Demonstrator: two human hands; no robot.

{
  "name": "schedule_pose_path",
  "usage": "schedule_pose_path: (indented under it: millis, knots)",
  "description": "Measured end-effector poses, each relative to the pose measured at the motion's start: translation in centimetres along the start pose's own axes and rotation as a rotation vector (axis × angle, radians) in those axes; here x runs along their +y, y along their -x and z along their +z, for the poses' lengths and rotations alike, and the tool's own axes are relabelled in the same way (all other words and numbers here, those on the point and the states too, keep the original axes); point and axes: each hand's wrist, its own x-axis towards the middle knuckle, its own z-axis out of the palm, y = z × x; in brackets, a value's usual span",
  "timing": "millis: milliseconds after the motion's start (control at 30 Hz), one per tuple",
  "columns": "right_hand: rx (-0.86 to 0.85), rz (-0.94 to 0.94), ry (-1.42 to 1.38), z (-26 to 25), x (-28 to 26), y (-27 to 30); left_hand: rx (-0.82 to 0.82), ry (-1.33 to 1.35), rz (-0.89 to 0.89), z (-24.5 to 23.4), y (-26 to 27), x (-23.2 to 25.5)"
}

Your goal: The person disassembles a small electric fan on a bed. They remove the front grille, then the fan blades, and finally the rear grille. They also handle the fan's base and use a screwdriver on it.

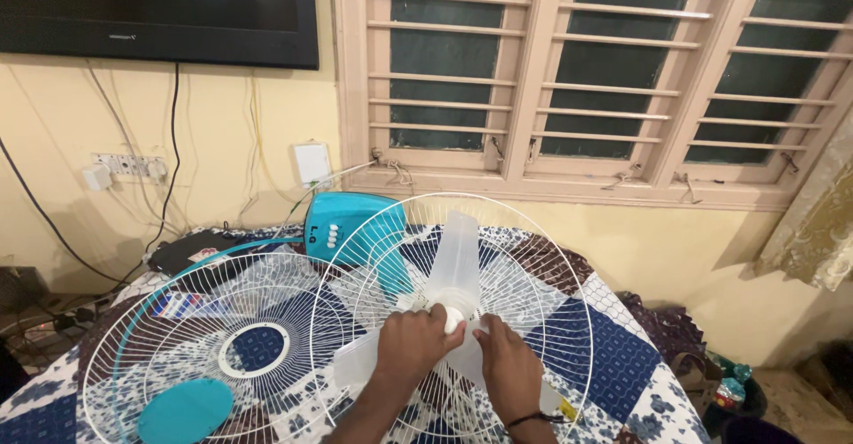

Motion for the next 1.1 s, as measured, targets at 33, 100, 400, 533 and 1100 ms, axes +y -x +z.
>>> schedule_pose_path:
  millis: [33, 100, 400, 533, 1100]
  knots:
    - [0.012, -0.009, -0.003, 0.0, 0.0, 0.0, 0.015, -0.014, -0.063, 0.1, 0.2, 0.6]
    - [0.033, -0.019, -0.007, 0.0, -0.1, 0.1, 0.04, -0.053, -0.174, 0.0, 0.4, 1.8]
    - [0.056, -0.046, -0.05, 0.1, 0.5, 0.6, -0.22, 0.01, -0.054, -3.6, -0.5, 0.6]
    - [0.075, -0.074, -0.069, 0.6, 0.9, 0.8, 0.072, -0.042, 0.386, -5.4, -0.9, -2.1]
    - [0.027, -0.017, -0.047, 1.1, 0.9, 1.3, -0.129, -0.062, 0.568, -0.9, -3.6, -3.1]
